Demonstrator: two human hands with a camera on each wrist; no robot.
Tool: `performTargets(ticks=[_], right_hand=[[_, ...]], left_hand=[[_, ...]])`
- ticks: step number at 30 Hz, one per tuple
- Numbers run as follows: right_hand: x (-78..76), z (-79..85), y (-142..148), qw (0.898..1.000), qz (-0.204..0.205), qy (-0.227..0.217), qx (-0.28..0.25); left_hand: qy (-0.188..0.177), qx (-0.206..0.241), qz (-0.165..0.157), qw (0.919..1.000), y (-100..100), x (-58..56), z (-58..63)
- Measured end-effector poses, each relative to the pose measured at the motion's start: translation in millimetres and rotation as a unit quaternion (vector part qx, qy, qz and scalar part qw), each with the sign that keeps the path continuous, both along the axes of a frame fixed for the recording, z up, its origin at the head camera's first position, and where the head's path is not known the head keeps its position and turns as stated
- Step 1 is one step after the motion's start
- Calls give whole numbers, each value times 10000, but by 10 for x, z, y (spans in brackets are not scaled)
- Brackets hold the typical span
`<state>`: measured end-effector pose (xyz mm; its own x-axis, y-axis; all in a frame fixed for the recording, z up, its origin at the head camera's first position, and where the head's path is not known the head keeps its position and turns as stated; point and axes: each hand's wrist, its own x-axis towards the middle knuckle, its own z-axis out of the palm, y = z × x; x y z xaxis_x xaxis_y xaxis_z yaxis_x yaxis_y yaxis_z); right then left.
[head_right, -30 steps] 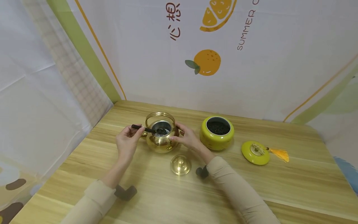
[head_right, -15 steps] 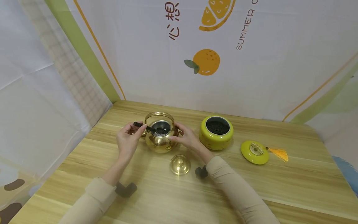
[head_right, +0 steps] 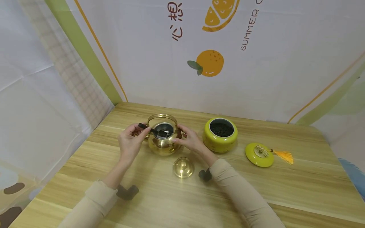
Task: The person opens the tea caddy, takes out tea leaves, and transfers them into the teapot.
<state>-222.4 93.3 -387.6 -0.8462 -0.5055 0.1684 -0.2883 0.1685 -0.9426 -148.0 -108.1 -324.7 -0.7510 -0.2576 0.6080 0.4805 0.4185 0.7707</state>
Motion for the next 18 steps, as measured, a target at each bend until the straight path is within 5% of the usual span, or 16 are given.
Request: performTargets(ticks=[3, 10, 18], right_hand=[[33, 54, -4, 10000, 27, -28, 14], [-74, -125, 10, 10000, -36, -21, -24], [-69, -132, 15, 9999, -91, 81, 44]], left_hand=[[105, -67, 27, 9999, -5, 1, -1], [211, 20, -6, 9998, -35, 12, -14], [-151, 490, -114, 9986, -115, 35, -54]])
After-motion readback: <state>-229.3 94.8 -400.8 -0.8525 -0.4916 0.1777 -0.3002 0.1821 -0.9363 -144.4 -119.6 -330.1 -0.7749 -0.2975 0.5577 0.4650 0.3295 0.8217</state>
